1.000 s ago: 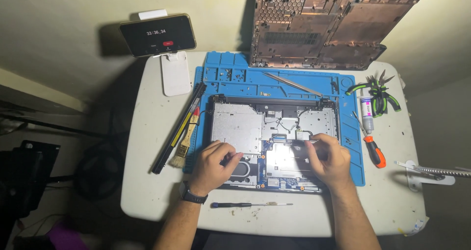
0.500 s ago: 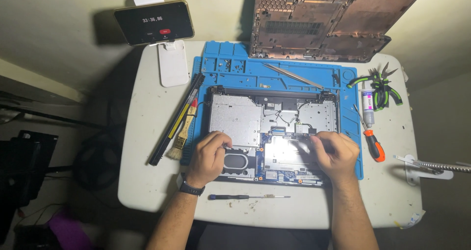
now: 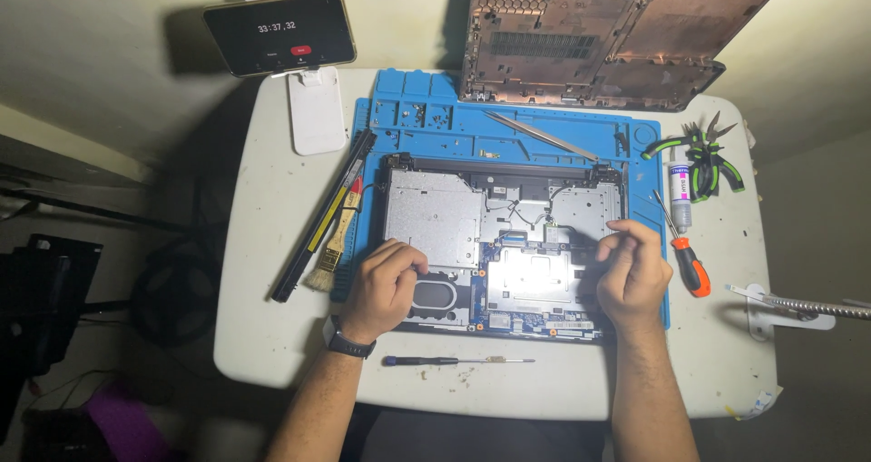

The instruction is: Cleaning a laptop battery with a brush and then installing it into the laptop chassis.

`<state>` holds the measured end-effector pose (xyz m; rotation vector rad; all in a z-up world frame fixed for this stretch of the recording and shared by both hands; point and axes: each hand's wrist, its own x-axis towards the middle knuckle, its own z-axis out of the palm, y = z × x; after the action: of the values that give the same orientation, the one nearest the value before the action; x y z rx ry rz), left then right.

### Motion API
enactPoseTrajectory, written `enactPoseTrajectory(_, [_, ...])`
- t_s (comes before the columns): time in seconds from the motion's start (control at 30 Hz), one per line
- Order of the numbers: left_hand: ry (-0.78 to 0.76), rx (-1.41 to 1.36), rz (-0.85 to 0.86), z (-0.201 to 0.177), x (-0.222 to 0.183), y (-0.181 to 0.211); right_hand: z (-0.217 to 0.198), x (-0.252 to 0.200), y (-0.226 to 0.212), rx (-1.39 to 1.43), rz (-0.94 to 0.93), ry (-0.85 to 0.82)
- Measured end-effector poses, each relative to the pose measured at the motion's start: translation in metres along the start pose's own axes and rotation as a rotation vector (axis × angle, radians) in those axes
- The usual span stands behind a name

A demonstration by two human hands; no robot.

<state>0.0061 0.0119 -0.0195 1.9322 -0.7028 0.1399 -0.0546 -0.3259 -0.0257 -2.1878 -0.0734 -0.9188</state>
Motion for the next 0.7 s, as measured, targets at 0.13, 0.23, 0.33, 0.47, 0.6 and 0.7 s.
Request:
enactPoseTrajectory(0.13, [0.014,0.004,0.009,0.002,-0.001,-0.003,0.001,-0.002,0.001,0.003,-0.011,-0.005])
enactPoseTrajectory(0.23, [0.035,-0.006,-0.005,0.003,0.0,-0.001,0.002,-0.003,0.008,0.005,-0.032,-0.02])
enactPoseTrajectory(0.33, [0.09,-0.011,0.054,-0.002,-0.003,0.004,0.001,-0.005,0.008,0.021,-0.032,-0.046])
enactPoseTrajectory(0.47, [0.417,0.237,0.059,-0.039,-0.001,0.023,0.002,0.0,0.0,0.024,-0.052,-0.037])
enactPoseTrajectory(0.6, [0.302,0.604,-0.328,-0.083,-0.001,0.033,0.001,-0.001,-0.003,0.01,-0.054,-0.011])
enactPoseTrajectory(0.7, [0.003,0.564,-0.702,-0.092,-0.002,0.014,-0.004,0.005,-0.006,-0.053,-0.037,0.03])
